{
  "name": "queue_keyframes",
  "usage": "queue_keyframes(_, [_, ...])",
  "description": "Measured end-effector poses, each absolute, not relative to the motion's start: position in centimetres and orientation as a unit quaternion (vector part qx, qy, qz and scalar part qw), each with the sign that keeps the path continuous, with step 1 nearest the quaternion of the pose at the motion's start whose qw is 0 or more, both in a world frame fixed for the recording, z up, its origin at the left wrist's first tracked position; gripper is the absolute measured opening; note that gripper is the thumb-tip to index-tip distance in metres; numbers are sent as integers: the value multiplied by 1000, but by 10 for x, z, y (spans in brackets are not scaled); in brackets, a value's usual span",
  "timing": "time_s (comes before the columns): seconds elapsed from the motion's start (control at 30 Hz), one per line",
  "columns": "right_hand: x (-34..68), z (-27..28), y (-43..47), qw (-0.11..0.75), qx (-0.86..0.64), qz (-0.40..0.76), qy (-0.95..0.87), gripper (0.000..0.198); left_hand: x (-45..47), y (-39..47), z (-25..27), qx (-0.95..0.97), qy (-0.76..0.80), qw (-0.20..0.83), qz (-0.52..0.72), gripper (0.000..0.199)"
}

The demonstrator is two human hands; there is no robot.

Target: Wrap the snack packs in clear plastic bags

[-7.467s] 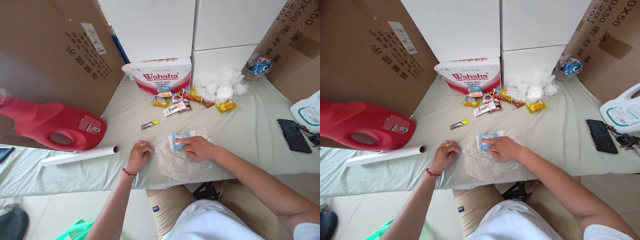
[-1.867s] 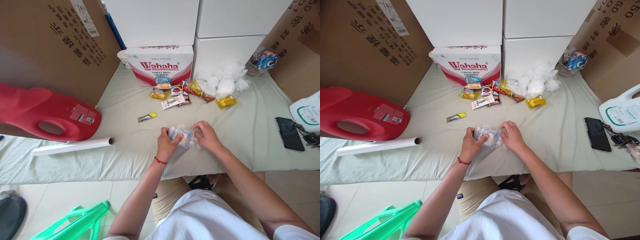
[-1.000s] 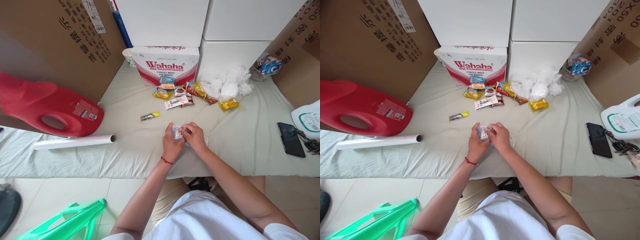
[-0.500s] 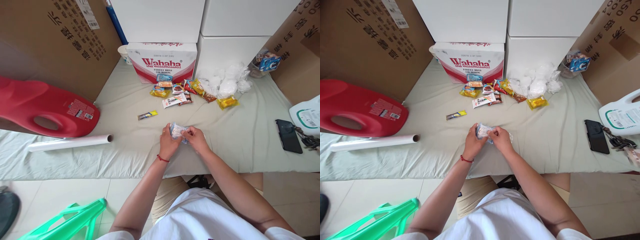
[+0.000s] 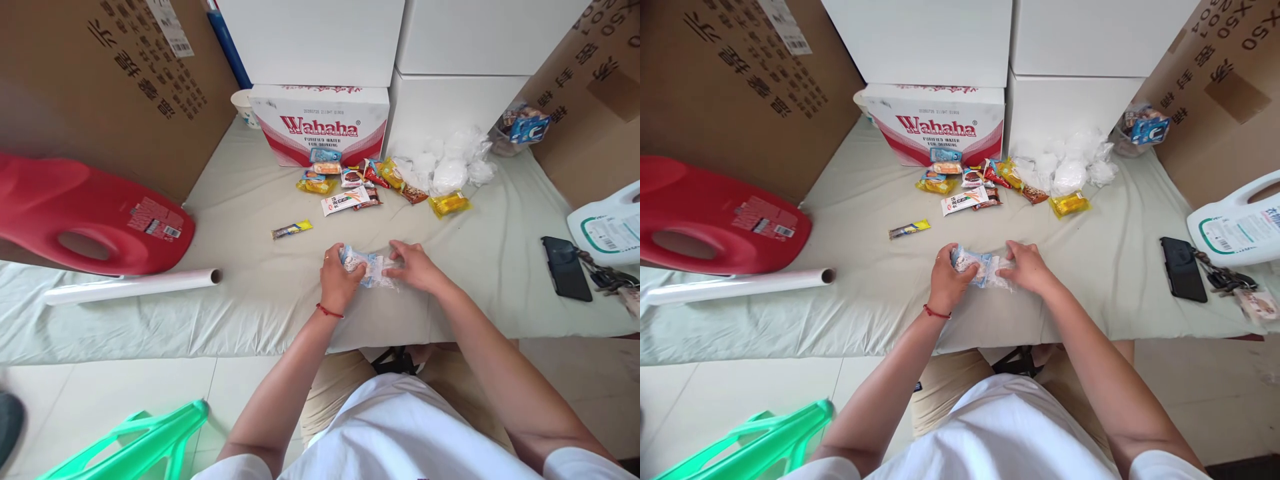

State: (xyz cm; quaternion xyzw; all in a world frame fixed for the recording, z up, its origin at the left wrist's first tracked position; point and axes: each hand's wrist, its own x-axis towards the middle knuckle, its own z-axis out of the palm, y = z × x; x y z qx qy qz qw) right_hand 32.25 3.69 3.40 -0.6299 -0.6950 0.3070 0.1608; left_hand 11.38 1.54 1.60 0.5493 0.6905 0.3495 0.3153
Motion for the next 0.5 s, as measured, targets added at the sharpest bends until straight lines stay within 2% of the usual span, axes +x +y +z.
queue_keyframes(0.03, [320,32,37,130,-635,298,-701,57,115,14,16,555,683,310,360,65])
queue_keyframes(0.1, [315,27,33,100,-643,272,-709,29,116,11,16,570,664,295,383,67])
queue_keyframes(0.17, [310,24,27,122,-649,238,-712,7,117,6,15,592,642,266,408,70])
queue_keyframes(0.27, [305,23,14,205,-631,231,-711,7,121,-1,11,649,600,177,432,69])
queue_keyframes(0.33, [299,24,4,262,-615,316,-673,5,126,-6,7,698,565,86,433,63])
queue_keyframes(0.4, [290,23,-6,334,-592,459,-573,5,133,-11,2,739,523,-9,424,55])
queue_keyframes(0.5, [278,22,-19,451,-502,631,-383,19,141,-19,-2,775,481,-81,401,50])
